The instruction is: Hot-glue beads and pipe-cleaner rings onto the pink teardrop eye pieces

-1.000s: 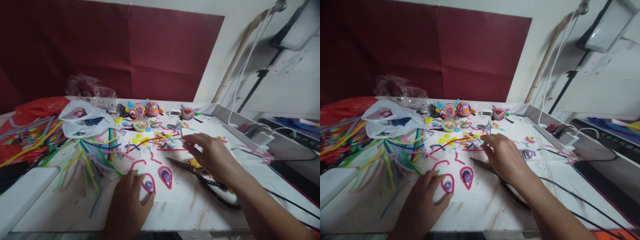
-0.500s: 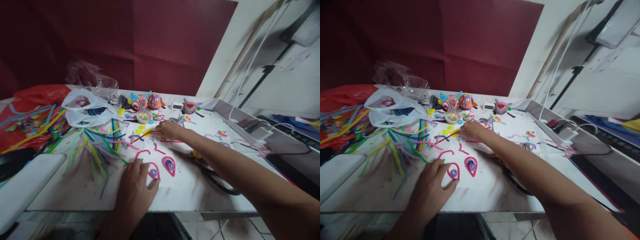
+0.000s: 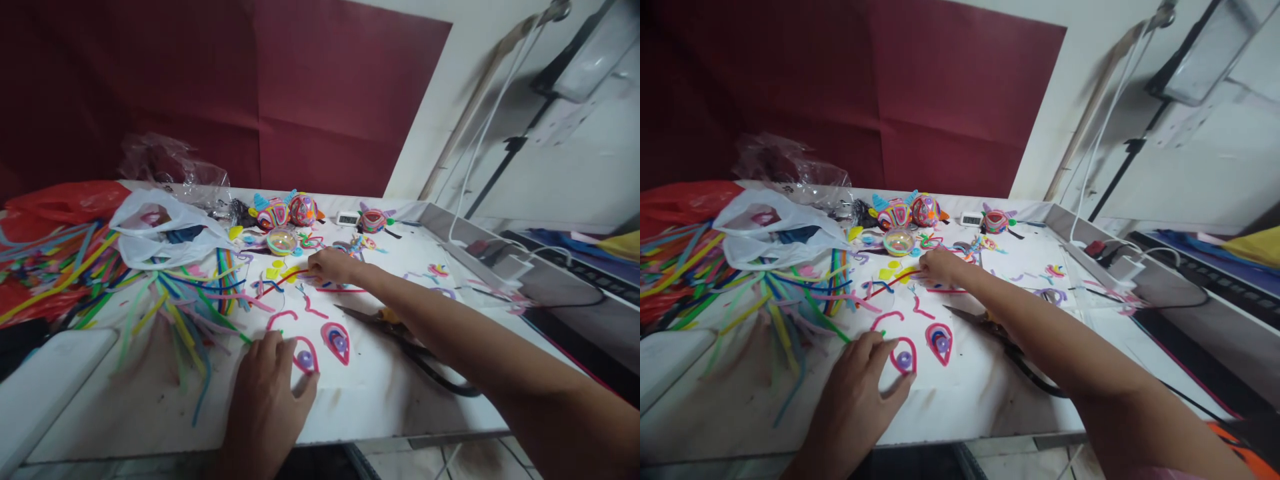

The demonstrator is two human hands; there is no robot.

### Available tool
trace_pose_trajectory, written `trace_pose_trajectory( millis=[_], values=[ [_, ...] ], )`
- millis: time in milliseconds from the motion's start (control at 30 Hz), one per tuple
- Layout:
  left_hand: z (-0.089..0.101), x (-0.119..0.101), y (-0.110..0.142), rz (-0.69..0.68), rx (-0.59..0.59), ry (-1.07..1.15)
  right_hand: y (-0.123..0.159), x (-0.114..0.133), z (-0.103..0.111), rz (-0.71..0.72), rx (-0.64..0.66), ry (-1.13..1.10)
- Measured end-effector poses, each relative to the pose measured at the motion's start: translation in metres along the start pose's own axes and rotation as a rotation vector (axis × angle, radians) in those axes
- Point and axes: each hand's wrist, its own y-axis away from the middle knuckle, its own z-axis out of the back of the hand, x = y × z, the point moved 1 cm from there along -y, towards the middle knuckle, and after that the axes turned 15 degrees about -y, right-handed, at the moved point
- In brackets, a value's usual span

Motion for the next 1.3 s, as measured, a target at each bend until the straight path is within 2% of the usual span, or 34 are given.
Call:
trace_pose_trajectory(
  millis=[267, 533, 967, 1133, 1300],
  values=[
    [-0.006, 0.002, 0.003, -0.063, -0.112, -0.021, 0.014, -0.024, 0.011, -0.036, 0.007, -0.416],
    [-0.004, 0.003, -0.001, -0.113, -0.115, -0.032, 0.040, -0.037, 0.009, -0.045, 0.090, -0.654],
    [-0.003, 0.003, -0.002, -0.125, -0.102, -0.058, 0.066, -0.035, 0.007, -0.018, 0.202, -0.729],
    [-0.004, 0.003, -0.002, -0.121, -0.104, -0.061, 0.073, -0.038, 0.011, -0.021, 0.159, -0.740],
    [-0.005, 0.004, 0.000, -0.118, -0.139, -0.079, 0.081, -0.052, 0.025, -0.036, 0.059, -0.719]
  ],
)
